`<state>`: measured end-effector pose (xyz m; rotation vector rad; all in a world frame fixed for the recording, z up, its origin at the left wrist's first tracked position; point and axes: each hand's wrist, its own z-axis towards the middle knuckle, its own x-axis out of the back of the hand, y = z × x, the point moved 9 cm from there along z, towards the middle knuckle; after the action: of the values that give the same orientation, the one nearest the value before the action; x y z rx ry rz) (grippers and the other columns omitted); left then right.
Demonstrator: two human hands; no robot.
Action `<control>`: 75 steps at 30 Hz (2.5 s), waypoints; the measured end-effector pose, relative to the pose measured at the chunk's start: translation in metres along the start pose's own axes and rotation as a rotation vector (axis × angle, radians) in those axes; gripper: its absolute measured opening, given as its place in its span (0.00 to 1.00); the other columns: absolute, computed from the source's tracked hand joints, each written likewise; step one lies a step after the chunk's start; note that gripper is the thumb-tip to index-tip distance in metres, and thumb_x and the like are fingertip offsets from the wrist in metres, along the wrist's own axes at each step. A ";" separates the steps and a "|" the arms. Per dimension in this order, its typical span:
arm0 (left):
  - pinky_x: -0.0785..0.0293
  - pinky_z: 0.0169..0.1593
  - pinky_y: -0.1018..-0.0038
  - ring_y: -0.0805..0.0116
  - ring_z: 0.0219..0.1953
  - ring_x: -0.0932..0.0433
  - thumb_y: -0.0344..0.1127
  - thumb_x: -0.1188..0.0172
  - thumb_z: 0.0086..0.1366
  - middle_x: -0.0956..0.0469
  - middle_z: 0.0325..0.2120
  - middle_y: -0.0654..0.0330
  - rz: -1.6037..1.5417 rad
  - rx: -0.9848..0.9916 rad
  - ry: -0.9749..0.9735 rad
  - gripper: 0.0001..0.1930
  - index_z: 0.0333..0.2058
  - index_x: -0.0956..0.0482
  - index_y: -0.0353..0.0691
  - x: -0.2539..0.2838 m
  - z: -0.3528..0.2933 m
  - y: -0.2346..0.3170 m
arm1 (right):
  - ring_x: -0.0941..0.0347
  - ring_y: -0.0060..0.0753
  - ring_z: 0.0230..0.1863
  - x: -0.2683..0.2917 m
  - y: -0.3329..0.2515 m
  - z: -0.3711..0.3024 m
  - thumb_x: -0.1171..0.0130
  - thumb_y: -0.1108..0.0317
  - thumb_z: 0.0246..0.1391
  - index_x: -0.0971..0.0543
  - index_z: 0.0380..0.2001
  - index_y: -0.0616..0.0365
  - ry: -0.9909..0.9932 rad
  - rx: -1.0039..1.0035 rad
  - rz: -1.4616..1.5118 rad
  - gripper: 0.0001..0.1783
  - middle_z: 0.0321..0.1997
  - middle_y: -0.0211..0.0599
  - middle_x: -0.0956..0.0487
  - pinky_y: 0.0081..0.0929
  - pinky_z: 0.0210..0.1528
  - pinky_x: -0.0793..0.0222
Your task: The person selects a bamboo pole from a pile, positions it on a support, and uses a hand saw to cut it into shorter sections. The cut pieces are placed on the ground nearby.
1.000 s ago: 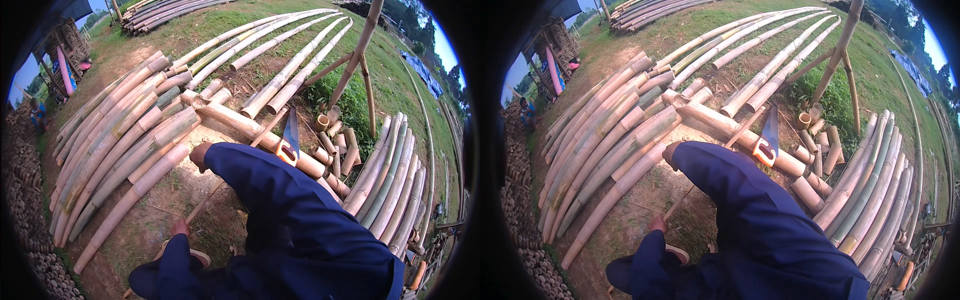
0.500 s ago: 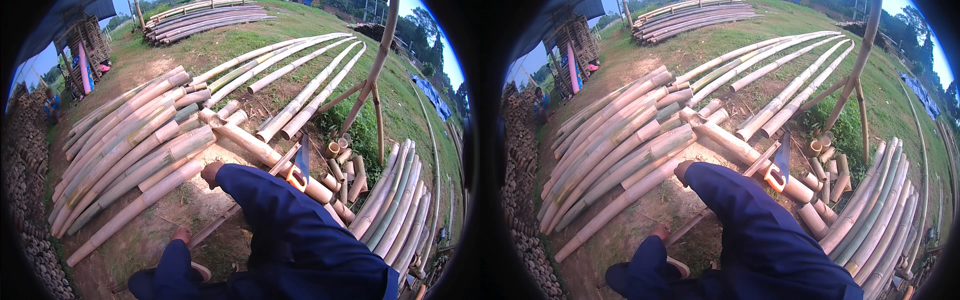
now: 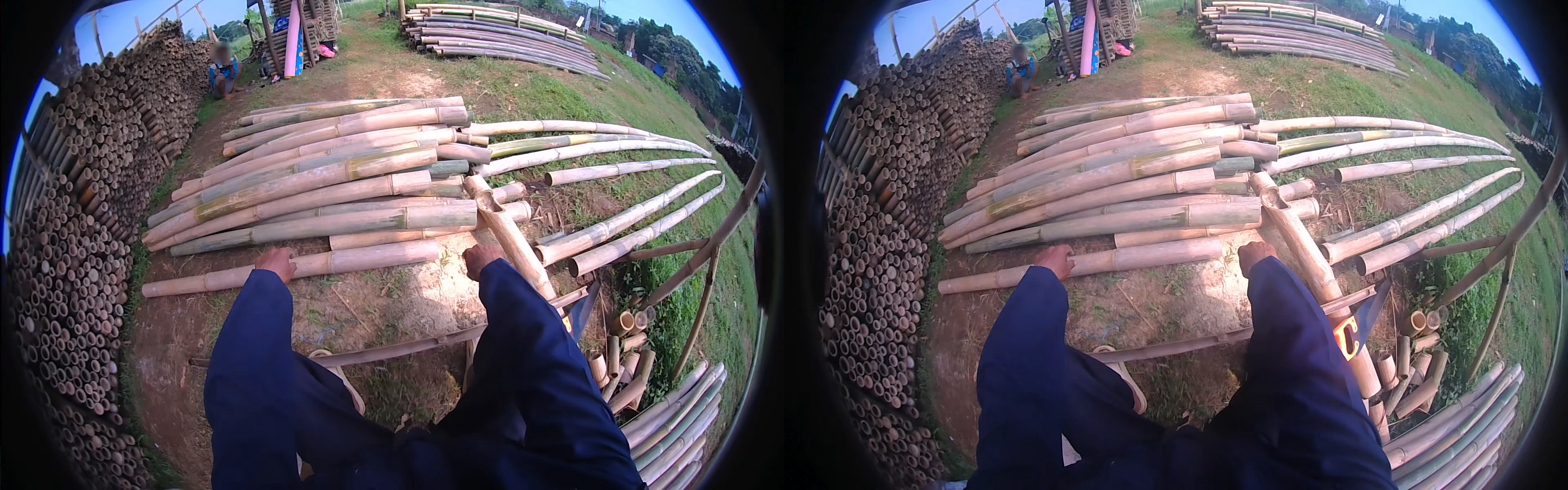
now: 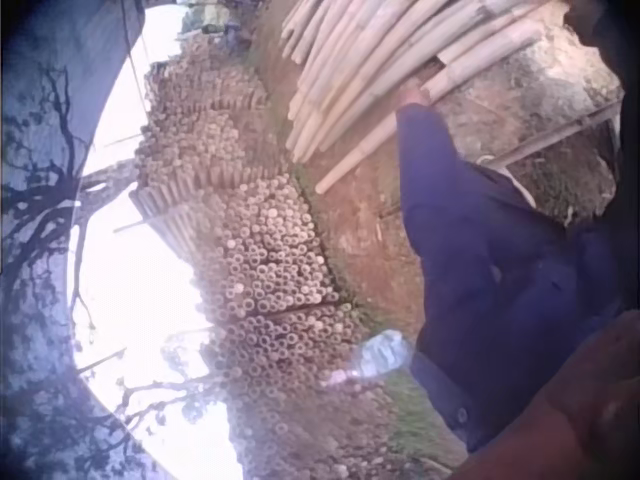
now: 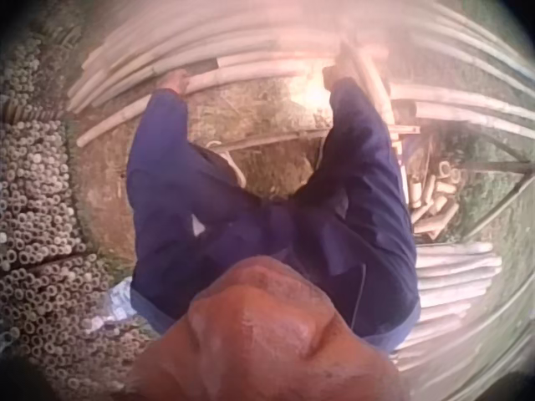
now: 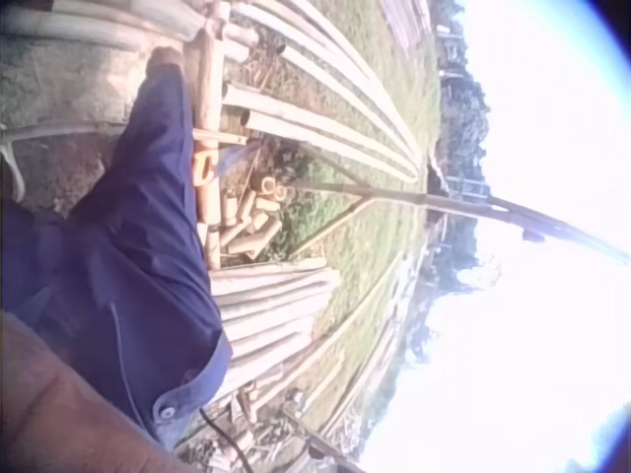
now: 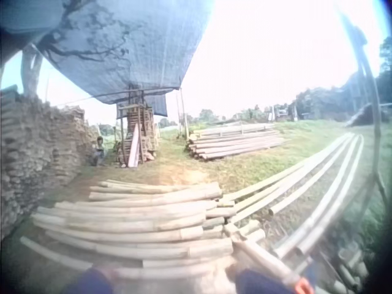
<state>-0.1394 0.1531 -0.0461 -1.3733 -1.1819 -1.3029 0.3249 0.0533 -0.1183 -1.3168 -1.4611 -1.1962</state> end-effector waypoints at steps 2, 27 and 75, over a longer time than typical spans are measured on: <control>0.26 0.58 0.53 0.49 0.55 0.20 0.44 0.33 0.61 0.17 0.49 0.50 0.004 0.064 -0.019 0.20 0.52 0.17 0.47 -0.016 -0.004 -0.024 | 0.16 0.46 0.51 -0.002 -0.012 0.002 0.45 0.68 0.61 0.14 0.43 0.54 0.010 0.076 0.028 0.13 0.47 0.45 0.14 0.42 0.52 0.20; 0.27 0.62 0.58 0.51 0.59 0.22 0.49 0.29 0.60 0.19 0.54 0.50 -0.189 -0.132 -0.339 0.26 0.55 0.18 0.47 -0.106 -0.001 0.012 | 0.18 0.47 0.50 -0.007 -0.011 -0.007 0.32 0.55 0.52 0.14 0.39 0.52 -0.065 0.155 0.094 0.15 0.44 0.41 0.14 0.45 0.51 0.21; 0.24 0.58 0.62 0.52 0.52 0.18 0.44 0.27 0.58 0.16 0.49 0.45 -0.299 -0.193 -0.353 0.28 0.54 0.19 0.35 -0.114 0.003 0.002 | 0.17 0.51 0.45 -0.017 -0.004 0.004 0.34 0.63 0.49 0.14 0.34 0.57 -0.021 0.143 0.162 0.11 0.37 0.47 0.15 0.48 0.45 0.21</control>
<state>-0.1367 0.1482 -0.1601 -1.6623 -1.5816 -1.4495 0.3229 0.0533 -0.1365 -1.3254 -1.3989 -0.9592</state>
